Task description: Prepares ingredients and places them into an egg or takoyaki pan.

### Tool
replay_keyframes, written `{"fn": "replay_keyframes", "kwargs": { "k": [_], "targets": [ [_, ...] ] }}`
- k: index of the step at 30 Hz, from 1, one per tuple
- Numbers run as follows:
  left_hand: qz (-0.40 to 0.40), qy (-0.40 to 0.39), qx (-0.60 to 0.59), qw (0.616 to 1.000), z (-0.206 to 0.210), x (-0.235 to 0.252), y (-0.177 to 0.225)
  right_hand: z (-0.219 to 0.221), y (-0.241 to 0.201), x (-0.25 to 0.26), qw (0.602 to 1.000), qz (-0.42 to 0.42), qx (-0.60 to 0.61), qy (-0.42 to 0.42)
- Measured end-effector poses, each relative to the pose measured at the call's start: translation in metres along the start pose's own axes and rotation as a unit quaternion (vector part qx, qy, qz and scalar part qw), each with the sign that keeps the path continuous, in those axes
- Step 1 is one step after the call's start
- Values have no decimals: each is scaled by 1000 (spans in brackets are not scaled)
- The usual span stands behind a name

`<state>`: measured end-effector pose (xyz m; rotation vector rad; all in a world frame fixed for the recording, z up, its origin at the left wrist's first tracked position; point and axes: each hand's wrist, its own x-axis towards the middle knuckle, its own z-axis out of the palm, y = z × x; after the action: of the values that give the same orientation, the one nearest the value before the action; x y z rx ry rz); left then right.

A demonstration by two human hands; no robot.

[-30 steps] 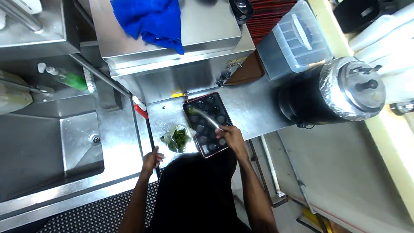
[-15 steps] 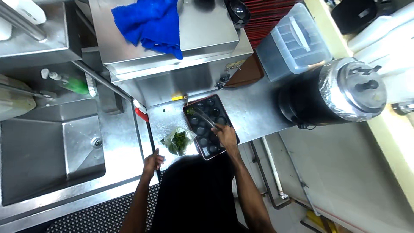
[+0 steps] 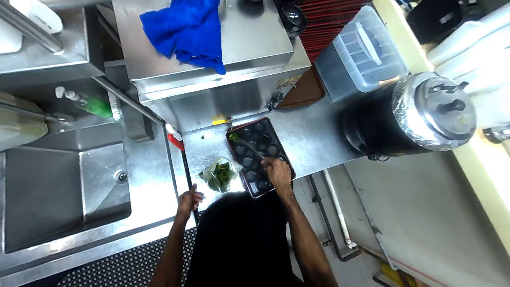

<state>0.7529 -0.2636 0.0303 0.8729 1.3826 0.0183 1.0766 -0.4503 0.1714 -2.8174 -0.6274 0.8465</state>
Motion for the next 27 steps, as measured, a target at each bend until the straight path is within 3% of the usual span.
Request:
{"fn": "replay_keyframes", "kwargs": {
  "k": [8,14,20,27],
  "targets": [
    [8,-5,11,1000,0,2,-2,-21,16,-10,993,-26,108,36],
    [7,-8,-1,1000,0,0,-2,-17,13,14,998,27,40,32],
    [4,2,-9,1000,0,3,-3,-13,0,1,998,-14,44,30],
    [3,-8,-6,1000,-1,0,-1,-5,-24,-9,999,9,-35,18]
  ]
}}
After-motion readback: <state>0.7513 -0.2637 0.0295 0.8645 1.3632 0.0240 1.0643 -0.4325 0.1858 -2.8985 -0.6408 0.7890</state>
